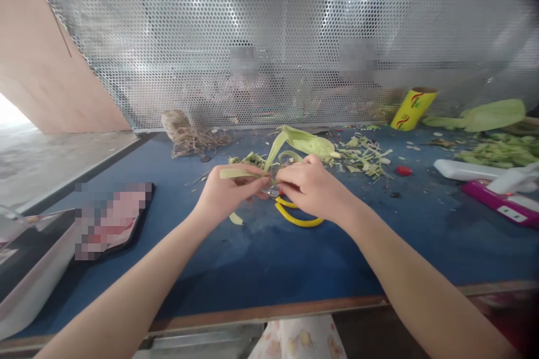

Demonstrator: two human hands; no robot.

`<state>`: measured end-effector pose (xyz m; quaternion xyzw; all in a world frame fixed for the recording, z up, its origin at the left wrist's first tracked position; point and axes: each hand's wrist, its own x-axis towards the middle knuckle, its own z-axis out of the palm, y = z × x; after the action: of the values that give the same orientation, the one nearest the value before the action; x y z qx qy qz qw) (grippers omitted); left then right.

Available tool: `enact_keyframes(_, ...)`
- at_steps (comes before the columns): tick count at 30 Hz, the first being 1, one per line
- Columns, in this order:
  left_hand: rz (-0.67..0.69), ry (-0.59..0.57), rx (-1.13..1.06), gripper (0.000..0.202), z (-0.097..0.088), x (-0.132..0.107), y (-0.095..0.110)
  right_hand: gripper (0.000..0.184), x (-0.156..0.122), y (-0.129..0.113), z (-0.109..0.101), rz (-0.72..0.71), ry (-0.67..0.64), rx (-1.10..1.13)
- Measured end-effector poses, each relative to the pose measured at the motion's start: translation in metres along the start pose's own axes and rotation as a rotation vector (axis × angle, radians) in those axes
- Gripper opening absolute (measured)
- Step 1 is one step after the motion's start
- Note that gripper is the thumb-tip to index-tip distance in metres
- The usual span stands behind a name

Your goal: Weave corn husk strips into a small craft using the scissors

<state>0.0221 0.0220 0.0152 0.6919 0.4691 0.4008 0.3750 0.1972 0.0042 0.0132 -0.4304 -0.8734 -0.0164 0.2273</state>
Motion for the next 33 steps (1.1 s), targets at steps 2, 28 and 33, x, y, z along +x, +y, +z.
enact_keyframes(2, 0.021, -0.011, -0.019, 0.019, -0.003, 0.001, 0.002, 0.023, 0.0, 0.003, -0.004, -0.008, -0.018, 0.045)
enact_keyframes(28, 0.131, -0.188, -0.016, 0.028, -0.002, -0.004, 0.011, 0.023, 0.007, -0.01, 0.021, 0.306, 0.191, 1.009)
enact_keyframes(33, 0.054, -0.16, -0.154, 0.038, 0.002, -0.003, 0.01, 0.017, 0.004, -0.018, 0.019, 0.329, 0.347, 0.804)
